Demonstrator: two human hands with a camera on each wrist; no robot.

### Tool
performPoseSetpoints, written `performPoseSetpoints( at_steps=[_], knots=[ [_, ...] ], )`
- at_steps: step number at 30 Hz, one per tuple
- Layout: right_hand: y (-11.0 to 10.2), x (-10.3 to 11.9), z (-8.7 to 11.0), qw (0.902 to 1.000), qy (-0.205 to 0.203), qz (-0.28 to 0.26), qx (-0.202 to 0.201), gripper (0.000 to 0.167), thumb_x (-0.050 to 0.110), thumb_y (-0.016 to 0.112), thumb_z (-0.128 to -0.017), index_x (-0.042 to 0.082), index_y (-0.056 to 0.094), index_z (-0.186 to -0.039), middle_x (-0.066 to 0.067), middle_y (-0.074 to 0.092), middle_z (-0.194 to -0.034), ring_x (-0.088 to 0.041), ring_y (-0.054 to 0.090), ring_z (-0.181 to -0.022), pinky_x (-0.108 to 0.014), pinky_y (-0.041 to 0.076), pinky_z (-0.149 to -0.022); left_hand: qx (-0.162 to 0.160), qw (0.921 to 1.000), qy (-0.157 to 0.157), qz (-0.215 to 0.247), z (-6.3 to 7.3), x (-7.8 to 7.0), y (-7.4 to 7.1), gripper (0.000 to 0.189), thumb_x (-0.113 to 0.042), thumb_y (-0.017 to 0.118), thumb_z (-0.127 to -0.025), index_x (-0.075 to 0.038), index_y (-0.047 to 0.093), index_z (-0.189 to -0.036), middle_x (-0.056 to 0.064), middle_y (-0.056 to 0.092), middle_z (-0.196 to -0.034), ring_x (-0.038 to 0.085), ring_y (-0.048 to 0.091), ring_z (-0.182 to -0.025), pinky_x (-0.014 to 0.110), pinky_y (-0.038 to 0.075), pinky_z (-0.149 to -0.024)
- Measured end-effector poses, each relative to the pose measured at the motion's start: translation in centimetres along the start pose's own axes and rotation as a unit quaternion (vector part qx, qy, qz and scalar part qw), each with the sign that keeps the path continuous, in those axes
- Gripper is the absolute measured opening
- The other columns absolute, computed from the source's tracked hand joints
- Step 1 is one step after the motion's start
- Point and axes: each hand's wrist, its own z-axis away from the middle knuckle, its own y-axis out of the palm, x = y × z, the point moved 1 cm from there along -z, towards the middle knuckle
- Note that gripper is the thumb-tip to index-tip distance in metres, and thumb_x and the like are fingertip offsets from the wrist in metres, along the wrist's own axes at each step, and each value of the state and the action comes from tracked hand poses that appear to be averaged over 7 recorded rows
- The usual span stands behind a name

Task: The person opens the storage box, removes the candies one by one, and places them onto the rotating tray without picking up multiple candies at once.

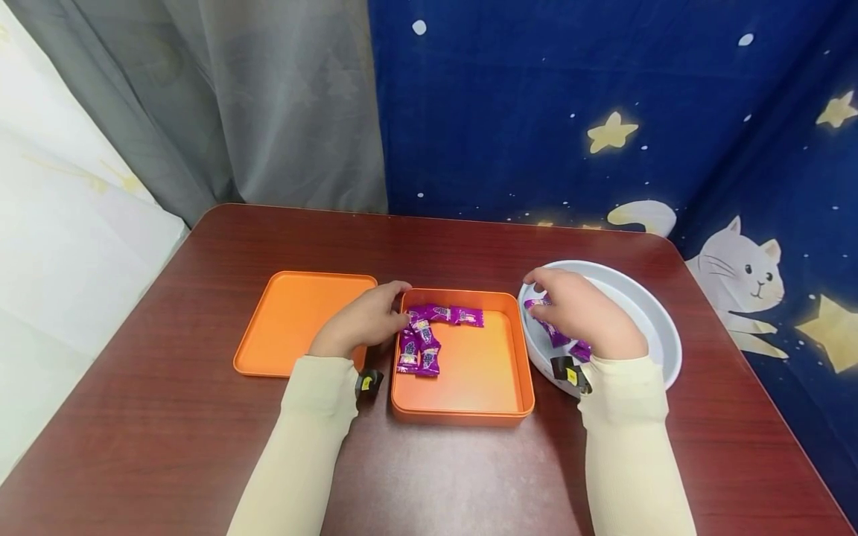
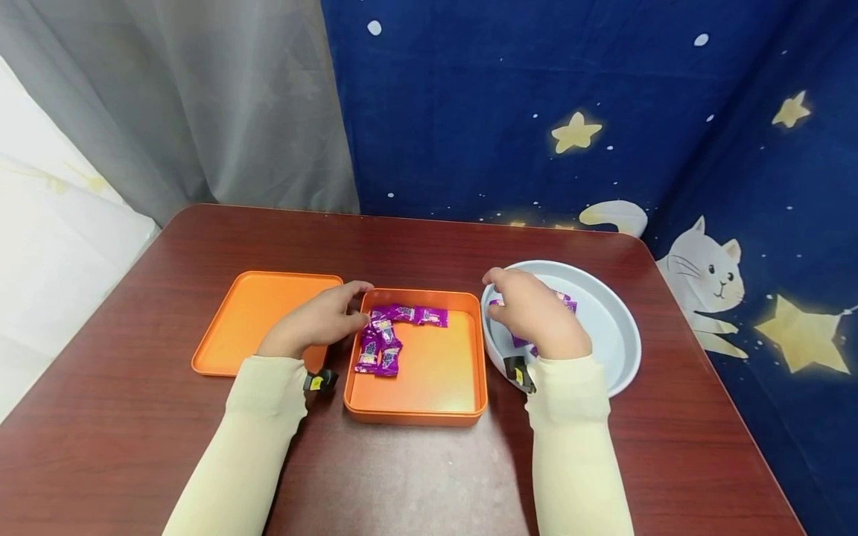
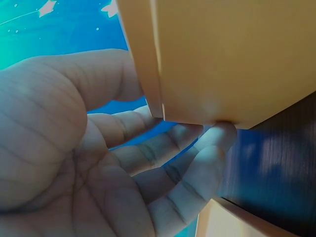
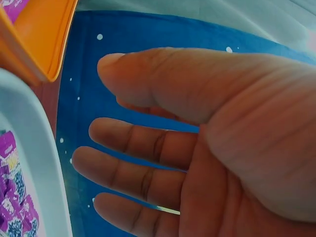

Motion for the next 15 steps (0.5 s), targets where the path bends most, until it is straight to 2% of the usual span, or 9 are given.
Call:
performPoseSetpoints(
  at_steps=[3,8,15],
  knots=[
    [0.1,0.3,0.0,0.9999,-0.011,0.001,0.003,0.044,0.009,0.067,-0.091,0.004,0.057,-0.133,-0.02,0.064,-0.118,-0.027,0.064,-0.088,-0.046,0.057,-0.081,0.0,1.0,0.003,-0.003,0.0,0.0,0.0,0.059,-0.017,0.064,-0.095,-0.008,0.04,-0.149,0.014,0.056,-0.135,0.03,0.057,-0.112,0.048,0.047,-0.101],
    [0.4,1.0,-0.2,0.9995,-0.028,0.011,0.0,0.043,0.011,0.068,-0.09,0.001,0.058,-0.131,-0.021,0.065,-0.117,-0.035,0.062,-0.102,-0.053,0.051,-0.093,0.0,1.0,0.003,-0.005,0.0,0.1,0.0,0.059,-0.017,0.064,-0.096,-0.008,0.04,-0.149,0.014,0.056,-0.136,0.03,0.057,-0.113,0.049,0.047,-0.101],
    [1.7,2.4,-1.0,0.9983,-0.05,0.028,0.011,0.045,0.013,0.072,-0.089,-0.002,0.059,-0.129,-0.02,0.065,-0.119,-0.034,0.061,-0.104,-0.051,0.049,-0.096,-0.001,1.0,0.004,-0.005,-0.1,0.1,0.0,0.059,-0.017,0.064,-0.096,-0.008,0.04,-0.149,0.014,0.055,-0.136,0.03,0.057,-0.112,0.049,0.047,-0.101]
  ],
)
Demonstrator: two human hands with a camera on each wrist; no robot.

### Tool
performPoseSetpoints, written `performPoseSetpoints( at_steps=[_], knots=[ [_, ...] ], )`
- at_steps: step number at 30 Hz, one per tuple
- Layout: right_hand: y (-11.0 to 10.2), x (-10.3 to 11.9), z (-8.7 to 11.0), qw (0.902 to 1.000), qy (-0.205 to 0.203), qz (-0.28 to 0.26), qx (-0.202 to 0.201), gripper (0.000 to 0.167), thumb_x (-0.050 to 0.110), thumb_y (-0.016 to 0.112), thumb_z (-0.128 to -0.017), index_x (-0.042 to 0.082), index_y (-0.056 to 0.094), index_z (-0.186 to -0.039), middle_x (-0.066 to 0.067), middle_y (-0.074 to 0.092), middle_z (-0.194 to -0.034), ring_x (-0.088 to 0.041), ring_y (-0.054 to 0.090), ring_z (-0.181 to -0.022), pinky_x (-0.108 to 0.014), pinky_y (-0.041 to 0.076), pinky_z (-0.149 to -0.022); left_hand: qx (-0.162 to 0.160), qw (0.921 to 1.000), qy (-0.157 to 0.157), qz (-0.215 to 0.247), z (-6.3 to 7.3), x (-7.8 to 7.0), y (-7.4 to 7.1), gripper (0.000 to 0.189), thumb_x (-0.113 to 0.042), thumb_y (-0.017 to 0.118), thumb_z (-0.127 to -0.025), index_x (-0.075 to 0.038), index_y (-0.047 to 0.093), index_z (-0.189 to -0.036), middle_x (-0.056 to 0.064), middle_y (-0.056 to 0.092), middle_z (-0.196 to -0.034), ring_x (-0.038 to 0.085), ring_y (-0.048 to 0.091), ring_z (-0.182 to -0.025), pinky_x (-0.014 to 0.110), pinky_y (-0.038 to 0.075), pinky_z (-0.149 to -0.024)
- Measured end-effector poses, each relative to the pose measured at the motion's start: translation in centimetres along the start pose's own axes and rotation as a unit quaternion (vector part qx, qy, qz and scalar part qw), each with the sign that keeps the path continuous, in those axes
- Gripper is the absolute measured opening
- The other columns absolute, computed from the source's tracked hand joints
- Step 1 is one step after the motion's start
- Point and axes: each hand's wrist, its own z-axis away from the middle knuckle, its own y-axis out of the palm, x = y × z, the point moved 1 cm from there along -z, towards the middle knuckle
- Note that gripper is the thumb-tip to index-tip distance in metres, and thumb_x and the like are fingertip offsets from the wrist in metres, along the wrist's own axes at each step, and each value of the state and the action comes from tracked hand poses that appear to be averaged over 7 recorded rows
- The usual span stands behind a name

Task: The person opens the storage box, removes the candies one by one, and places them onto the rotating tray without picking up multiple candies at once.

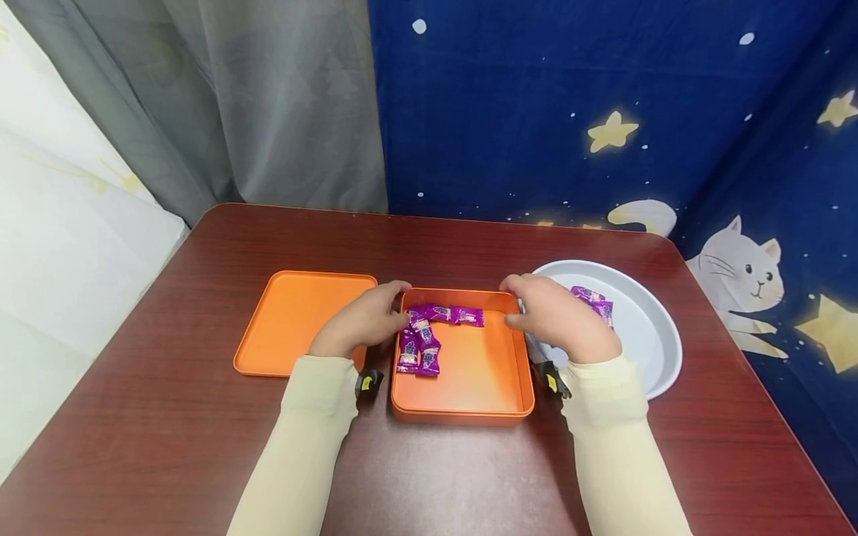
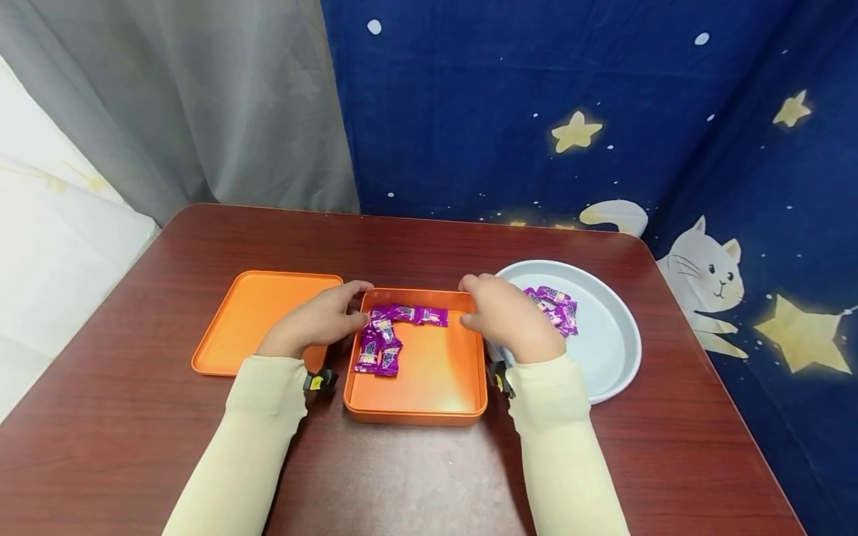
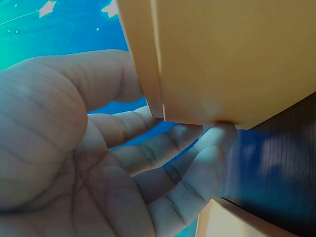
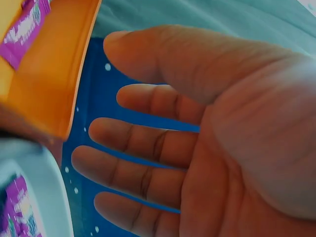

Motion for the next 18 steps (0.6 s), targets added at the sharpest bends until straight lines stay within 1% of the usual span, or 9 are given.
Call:
performPoseSetpoints(
  at_steps=[4,7,11,14,18],
  knots=[
    [0.6,0.9,-0.5,0.9999,-0.009,0.011,0.006,0.046,0.014,0.073,-0.088,-0.002,0.059,-0.13,-0.019,0.064,-0.12,-0.034,0.061,-0.108,-0.05,0.047,-0.099,-0.002,1.0,0.002,-0.001,0.0,0.0,0.0,0.059,-0.017,0.064,-0.096,-0.008,0.04,-0.149,0.015,0.055,-0.136,0.03,0.057,-0.114,0.049,0.046,-0.102],
    [1.0,1.4,-0.7,0.9998,-0.003,0.013,0.015,0.05,0.015,0.073,-0.088,0.0,0.058,-0.133,-0.019,0.062,-0.124,-0.034,0.06,-0.111,-0.05,0.047,-0.1,-0.001,1.0,0.002,0.001,0.0,0.0,0.0,0.06,-0.017,0.064,-0.096,-0.008,0.04,-0.149,0.015,0.055,-0.137,0.031,0.056,-0.116,0.049,0.045,-0.103],
    [1.4,1.8,-1.0,0.9995,-0.006,0.022,0.024,0.052,0.017,0.074,-0.089,0.001,0.056,-0.135,-0.018,0.061,-0.127,-0.035,0.059,-0.116,-0.05,0.046,-0.102,0.0,1.0,0.003,0.002,0.1,-0.1,0.0,0.06,-0.016,0.064,-0.096,-0.007,0.039,-0.149,0.015,0.054,-0.137,0.031,0.056,-0.116,0.049,0.045,-0.103],
    [1.7,2.2,-1.1,0.9993,-0.017,0.026,0.023,0.051,0.019,0.074,-0.089,0.001,0.058,-0.134,-0.017,0.061,-0.127,-0.034,0.059,-0.114,-0.049,0.046,-0.102,0.0,1.0,0.003,0.003,0.1,-0.1,-0.1,0.06,-0.017,0.064,-0.096,-0.007,0.039,-0.149,0.015,0.054,-0.137,0.031,0.056,-0.117,0.05,0.045,-0.103],
    [2.2,2.8,-1.3,0.9992,-0.023,0.023,0.021,0.05,0.018,0.075,-0.088,0.003,0.059,-0.132,-0.015,0.061,-0.123,-0.03,0.062,-0.105,-0.046,0.05,-0.097,0.001,1.0,0.002,0.006,0.1,-0.1,-0.1,0.059,-0.017,0.064,-0.096,-0.008,0.039,-0.149,0.015,0.055,-0.136,0.03,0.057,-0.114,0.049,0.046,-0.102]
  ],
)
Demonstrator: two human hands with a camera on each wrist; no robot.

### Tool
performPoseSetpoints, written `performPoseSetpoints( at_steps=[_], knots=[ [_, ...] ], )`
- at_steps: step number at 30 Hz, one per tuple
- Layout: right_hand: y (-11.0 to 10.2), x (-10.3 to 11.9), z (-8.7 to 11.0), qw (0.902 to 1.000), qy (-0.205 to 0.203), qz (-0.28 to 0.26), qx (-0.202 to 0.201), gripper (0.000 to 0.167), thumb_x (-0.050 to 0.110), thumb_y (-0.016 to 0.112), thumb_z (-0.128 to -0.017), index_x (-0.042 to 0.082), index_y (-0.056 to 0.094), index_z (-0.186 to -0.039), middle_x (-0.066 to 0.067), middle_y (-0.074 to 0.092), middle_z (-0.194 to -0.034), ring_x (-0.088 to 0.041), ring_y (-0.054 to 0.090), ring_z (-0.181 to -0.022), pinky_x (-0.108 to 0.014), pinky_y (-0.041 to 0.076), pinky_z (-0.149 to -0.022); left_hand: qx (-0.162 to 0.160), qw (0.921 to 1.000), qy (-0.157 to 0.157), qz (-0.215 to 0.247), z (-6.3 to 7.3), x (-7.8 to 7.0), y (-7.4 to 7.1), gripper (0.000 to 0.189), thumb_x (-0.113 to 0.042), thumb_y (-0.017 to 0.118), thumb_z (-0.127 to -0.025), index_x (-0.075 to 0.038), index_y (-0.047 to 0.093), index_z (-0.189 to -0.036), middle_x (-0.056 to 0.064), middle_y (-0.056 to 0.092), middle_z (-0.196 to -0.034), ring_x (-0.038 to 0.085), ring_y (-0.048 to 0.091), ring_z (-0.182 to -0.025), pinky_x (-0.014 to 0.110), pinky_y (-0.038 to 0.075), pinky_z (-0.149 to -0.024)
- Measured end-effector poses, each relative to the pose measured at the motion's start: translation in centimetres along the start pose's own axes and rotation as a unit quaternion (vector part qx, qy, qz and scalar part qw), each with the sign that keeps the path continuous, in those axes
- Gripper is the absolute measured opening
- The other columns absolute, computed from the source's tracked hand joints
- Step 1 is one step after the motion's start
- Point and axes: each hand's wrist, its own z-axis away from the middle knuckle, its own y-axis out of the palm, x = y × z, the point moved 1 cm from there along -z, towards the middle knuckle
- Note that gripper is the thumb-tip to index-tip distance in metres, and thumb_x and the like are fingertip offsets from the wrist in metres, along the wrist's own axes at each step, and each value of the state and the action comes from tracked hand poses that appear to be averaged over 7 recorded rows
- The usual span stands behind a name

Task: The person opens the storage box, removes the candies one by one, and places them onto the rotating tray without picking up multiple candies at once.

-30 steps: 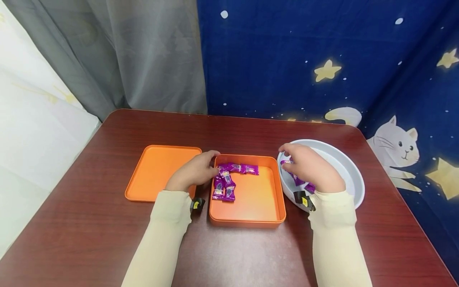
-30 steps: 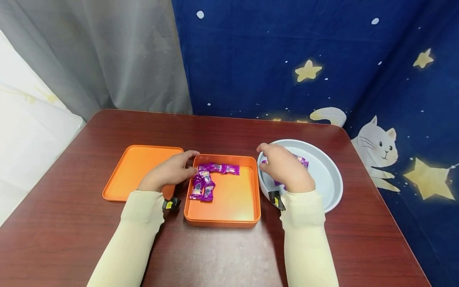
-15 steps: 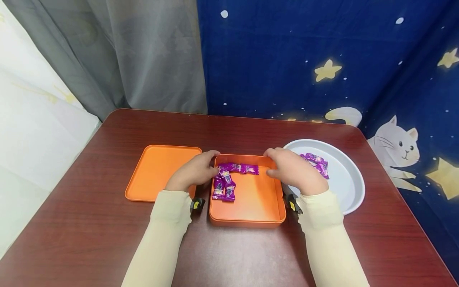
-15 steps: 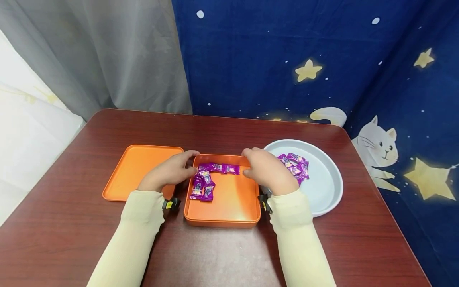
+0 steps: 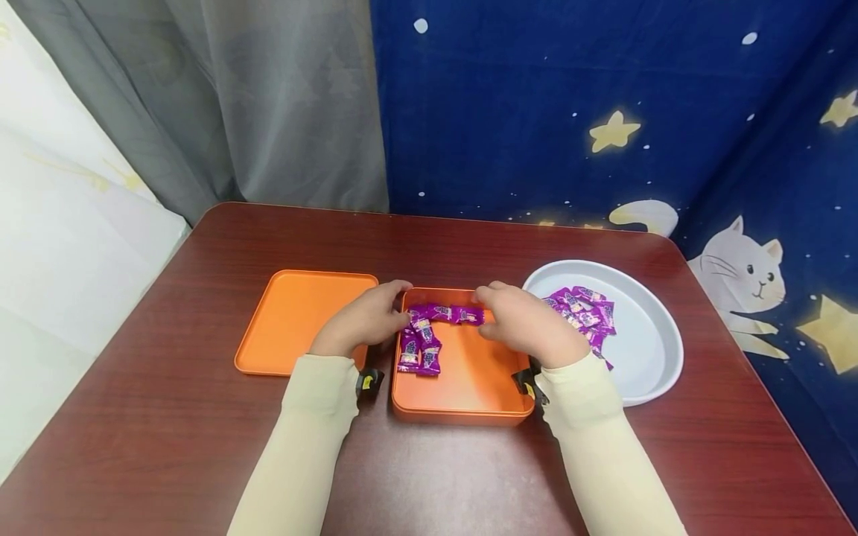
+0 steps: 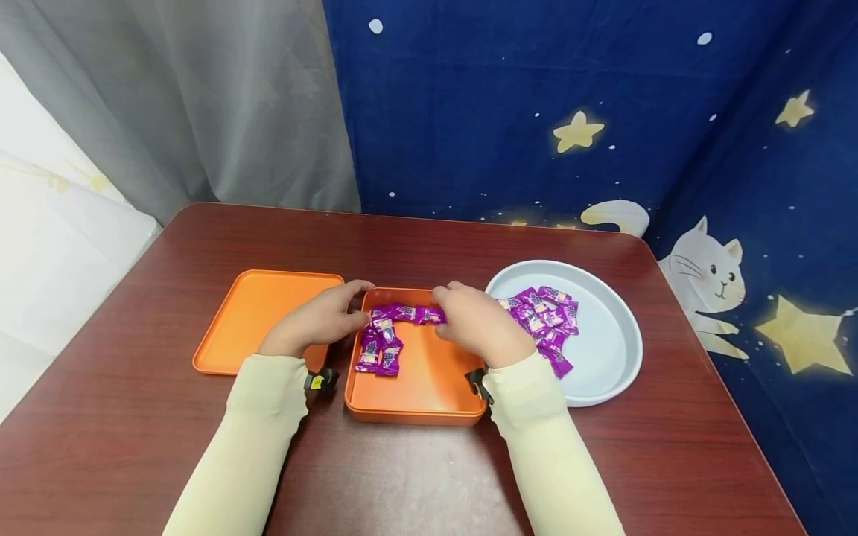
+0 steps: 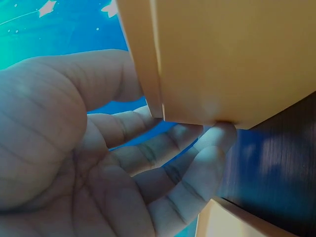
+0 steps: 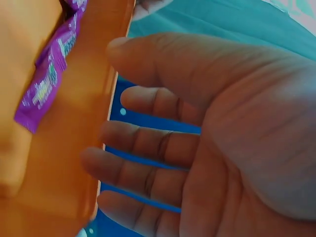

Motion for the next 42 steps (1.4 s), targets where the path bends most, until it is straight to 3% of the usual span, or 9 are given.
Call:
performPoseSetpoints(
  at_steps=[11,20,30,36,42],
  knots=[
    [1.9,0.7,-1.2,0.999,-0.02,0.034,0.02,0.044,0.016,0.074,-0.086,0.004,0.063,-0.127,-0.011,0.064,-0.116,-0.028,0.06,-0.106,-0.043,0.048,-0.1,0.003,1.0,0.002,0.004,0.0,0.0,-0.1,0.059,-0.016,0.063,-0.096,-0.007,0.04,-0.149,0.014,0.057,-0.133,0.03,0.057,-0.113,0.048,0.047,-0.102],
    [3.0,0.6,-1.9,0.9982,-0.015,0.04,0.041,0.047,0.019,0.073,-0.089,0.006,0.061,-0.132,-0.009,0.063,-0.119,-0.026,0.06,-0.106,-0.042,0.047,-0.102,0.001,1.0,0.01,0.002,0.0,0.1,0.0,0.058,-0.016,0.063,-0.096,-0.007,0.04,-0.148,0.015,0.055,-0.135,0.031,0.056,-0.115,0.049,0.044,-0.104],
    [3.6,0.2,-2.1,0.9975,-0.023,0.056,0.037,0.034,0.02,0.076,-0.088,0.009,0.066,-0.118,-0.005,0.061,-0.098,-0.021,0.058,-0.087,-0.035,0.054,-0.086,-0.001,0.9999,0.009,0.005,-0.1,0.1,0.1,0.058,-0.015,0.064,-0.095,-0.007,0.04,-0.148,0.015,0.057,-0.132,0.03,0.057,-0.111,0.048,0.047,-0.102],
    [3.9,-0.1,-2.3,0.9973,-0.026,0.048,0.048,0.017,0.017,0.076,-0.087,0.012,0.064,-0.098,-0.002,0.055,-0.083,-0.02,0.052,-0.076,-0.03,0.048,-0.071,-0.003,0.9999,0.012,0.003,0.0,0.1,0.2,0.058,-0.015,0.064,-0.095,-0.006,0.041,-0.148,0.015,0.057,-0.133,0.03,0.057,-0.113,0.049,0.046,-0.102],
    [4.0,0.0,-2.3,0.9969,-0.018,0.032,0.069,0.016,0.017,0.076,-0.087,0.012,0.062,-0.094,-0.002,0.056,-0.077,-0.02,0.052,-0.074,-0.031,0.046,-0.068,-0.002,1.0,0.007,0.003,0.0,0.0,0.2,0.058,-0.015,0.064,-0.095,-0.006,0.04,-0.148,0.015,0.057,-0.131,0.03,0.058,-0.111,0.048,0.047,-0.101]
  ],
)
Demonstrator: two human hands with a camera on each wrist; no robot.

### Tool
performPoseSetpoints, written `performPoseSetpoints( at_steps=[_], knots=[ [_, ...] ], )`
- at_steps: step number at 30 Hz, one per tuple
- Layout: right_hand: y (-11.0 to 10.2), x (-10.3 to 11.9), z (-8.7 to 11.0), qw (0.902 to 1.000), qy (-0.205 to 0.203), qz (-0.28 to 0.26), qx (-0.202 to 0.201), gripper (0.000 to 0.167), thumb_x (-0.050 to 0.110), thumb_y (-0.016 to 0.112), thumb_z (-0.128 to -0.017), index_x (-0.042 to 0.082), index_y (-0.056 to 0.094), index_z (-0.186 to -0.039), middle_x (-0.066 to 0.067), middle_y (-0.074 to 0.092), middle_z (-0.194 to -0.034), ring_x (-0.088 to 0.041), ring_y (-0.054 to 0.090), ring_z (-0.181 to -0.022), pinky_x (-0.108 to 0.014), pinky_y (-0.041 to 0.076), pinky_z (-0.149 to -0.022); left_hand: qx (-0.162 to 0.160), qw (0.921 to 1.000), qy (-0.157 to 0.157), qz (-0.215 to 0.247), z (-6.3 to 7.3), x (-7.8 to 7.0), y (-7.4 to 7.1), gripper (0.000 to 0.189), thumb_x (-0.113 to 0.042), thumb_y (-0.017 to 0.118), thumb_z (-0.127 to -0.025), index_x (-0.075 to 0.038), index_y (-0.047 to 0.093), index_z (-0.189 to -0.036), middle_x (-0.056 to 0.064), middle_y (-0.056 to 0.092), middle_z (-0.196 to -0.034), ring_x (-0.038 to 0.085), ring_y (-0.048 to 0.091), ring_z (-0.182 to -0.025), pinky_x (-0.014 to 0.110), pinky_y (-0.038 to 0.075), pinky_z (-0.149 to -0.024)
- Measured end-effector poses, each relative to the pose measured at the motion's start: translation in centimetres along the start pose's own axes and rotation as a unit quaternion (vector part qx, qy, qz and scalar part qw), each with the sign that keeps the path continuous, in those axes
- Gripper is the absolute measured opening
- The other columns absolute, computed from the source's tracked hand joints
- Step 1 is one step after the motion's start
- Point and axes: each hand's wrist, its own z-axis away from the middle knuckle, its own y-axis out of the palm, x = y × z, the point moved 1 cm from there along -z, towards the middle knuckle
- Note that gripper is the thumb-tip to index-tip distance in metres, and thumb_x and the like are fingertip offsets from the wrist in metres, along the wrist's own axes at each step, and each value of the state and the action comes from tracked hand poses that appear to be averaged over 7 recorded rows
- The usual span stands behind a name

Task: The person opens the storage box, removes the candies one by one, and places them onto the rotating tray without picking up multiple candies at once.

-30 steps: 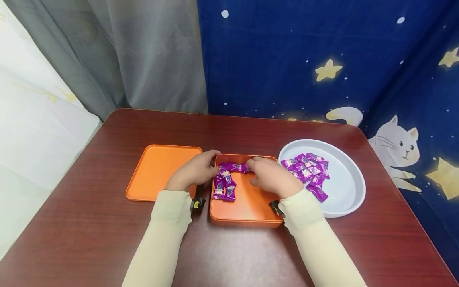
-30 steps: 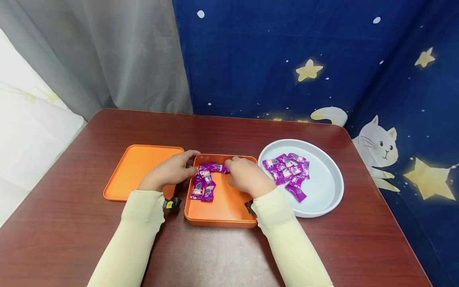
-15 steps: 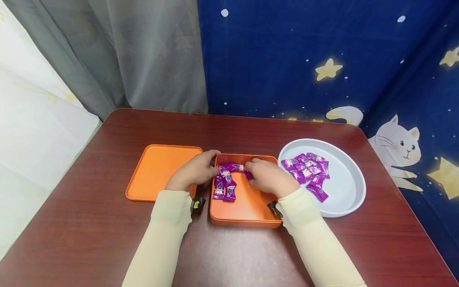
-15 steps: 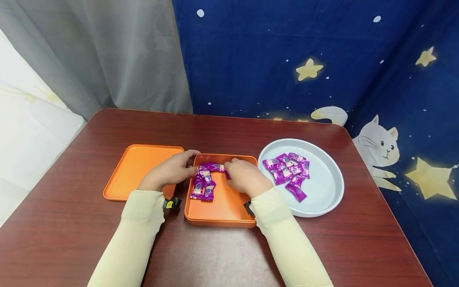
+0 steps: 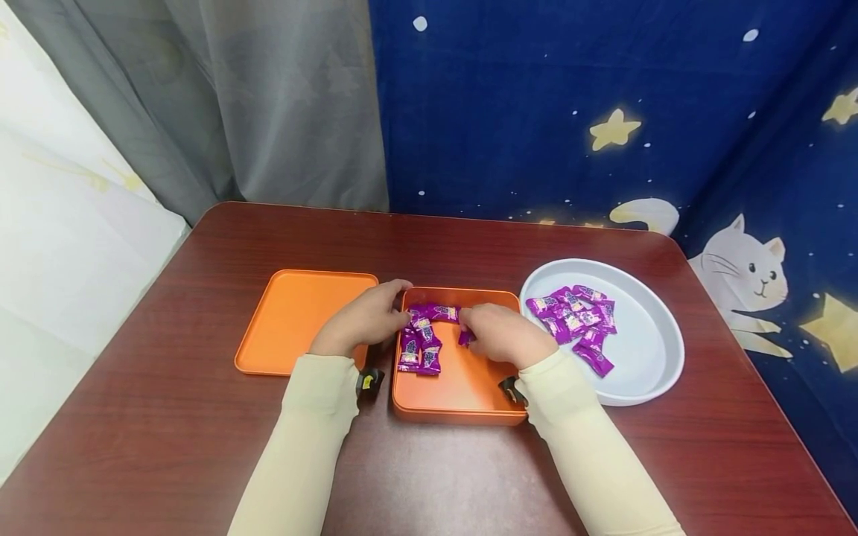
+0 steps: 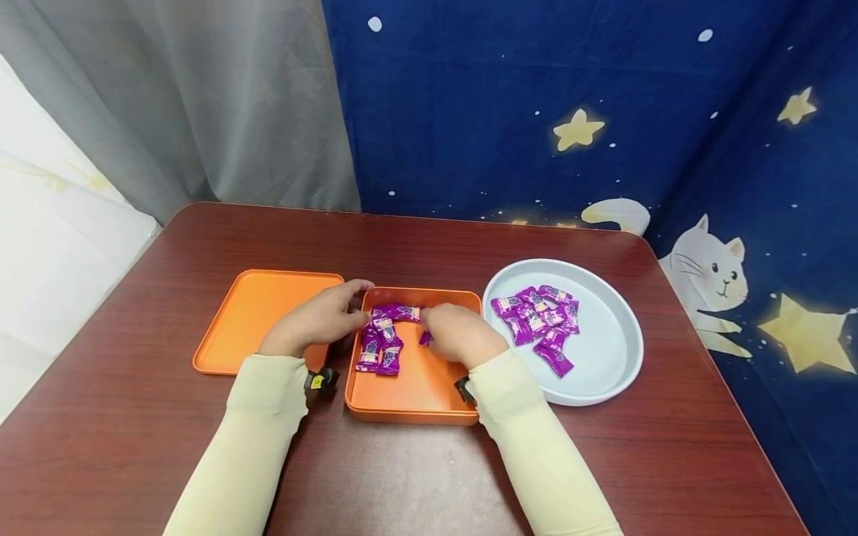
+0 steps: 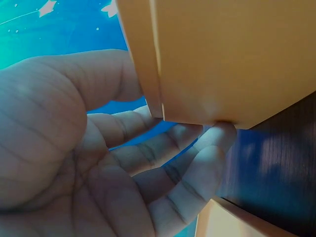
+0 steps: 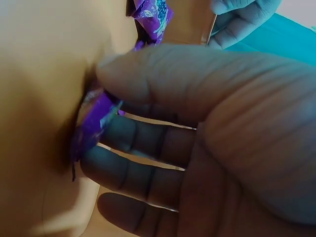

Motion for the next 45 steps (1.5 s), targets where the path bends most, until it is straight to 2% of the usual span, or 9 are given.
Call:
performPoseSetpoints(
  at_steps=[9,13,16,18,27,35,39,45],
  knots=[
    [-0.2,0.4,0.3,0.9993,0.026,-0.018,0.019,0.026,0.018,0.078,-0.085,0.012,0.063,-0.106,-0.002,0.058,-0.081,-0.019,0.055,-0.075,-0.028,0.049,-0.067,0.0,1.0,0.001,-0.001,0.0,0.0,0.0,0.058,-0.016,0.063,-0.096,-0.007,0.04,-0.148,0.015,0.058,-0.131,0.03,0.058,-0.11,0.048,0.048,-0.1],
    [-0.3,0.5,0.4,0.9992,0.035,-0.006,0.016,0.04,0.018,0.078,-0.085,0.01,0.062,-0.12,-0.004,0.062,-0.094,-0.021,0.058,-0.086,-0.034,0.054,-0.081,0.001,1.0,-0.002,-0.001,0.0,0.0,0.0,0.058,-0.015,0.063,-0.096,-0.007,0.04,-0.148,0.014,0.058,-0.13,0.029,0.058,-0.107,0.047,0.049,-0.1],
    [-0.4,0.5,0.6,0.9993,0.036,0.006,0.008,0.051,0.018,0.078,-0.084,0.008,0.06,-0.131,-0.008,0.064,-0.111,-0.026,0.06,-0.102,-0.042,0.05,-0.097,0.0,1.0,-0.001,-0.001,-0.1,0.0,0.0,0.058,-0.015,0.063,-0.096,-0.007,0.04,-0.148,0.014,0.058,-0.13,0.029,0.058,-0.107,0.047,0.049,-0.099],
    [-0.4,0.6,0.7,0.9993,0.035,0.01,0.005,0.052,0.017,0.077,-0.085,0.007,0.06,-0.133,-0.01,0.064,-0.117,-0.028,0.06,-0.108,-0.044,0.048,-0.101,0.0,1.0,0.0,-0.002,-0.1,0.0,0.1,0.058,-0.015,0.063,-0.096,-0.007,0.04,-0.148,0.014,0.058,-0.13,0.029,0.058,-0.107,0.047,0.049,-0.099],
    [-0.8,0.6,1.1,0.9994,0.033,0.009,-0.007,0.045,0.014,0.075,-0.086,0.006,0.062,-0.128,-0.009,0.063,-0.105,-0.026,0.06,-0.099,-0.042,0.051,-0.096,-0.001,1.0,0.0,-0.003,-0.1,0.0,0.1,0.058,-0.015,0.063,-0.096,-0.007,0.04,-0.148,0.015,0.057,-0.132,0.03,0.057,-0.111,0.049,0.047,-0.101],
    [-1.1,0.6,1.2,0.9993,0.005,0.019,-0.033,0.047,0.011,0.073,-0.088,0.004,0.06,-0.133,-0.014,0.063,-0.117,-0.031,0.059,-0.11,-0.046,0.047,-0.102,-0.002,1.0,0.004,-0.003,0.0,0.0,0.0,0.058,-0.015,0.062,-0.096,-0.006,0.04,-0.148,0.015,0.057,-0.131,0.03,0.058,-0.108,0.049,0.048,-0.1],
    [-1.3,0.7,1.3,0.9986,0.004,0.018,-0.049,0.044,0.008,0.071,-0.088,0.002,0.061,-0.131,-0.015,0.06,-0.117,-0.031,0.056,-0.111,-0.045,0.046,-0.103,-0.001,1.0,0.004,-0.002,0.0,0.0,0.0,0.058,-0.015,0.063,-0.096,-0.006,0.04,-0.148,0.015,0.058,-0.13,0.029,0.058,-0.107,0.048,0.048,-0.1],
    [-1.9,0.5,1.7,0.9963,-0.001,0.017,-0.085,0.036,0.005,0.068,-0.09,0.0,0.064,-0.125,-0.011,0.054,-0.101,-0.026,0.054,-0.095,-0.039,0.05,-0.095,-0.001,1.0,0.001,-0.004,0.0,-0.1,0.1,0.058,-0.015,0.063,-0.095,-0.006,0.04,-0.148,0.015,0.058,-0.129,0.029,0.058,-0.106,0.047,0.05,-0.098]
  ],
)
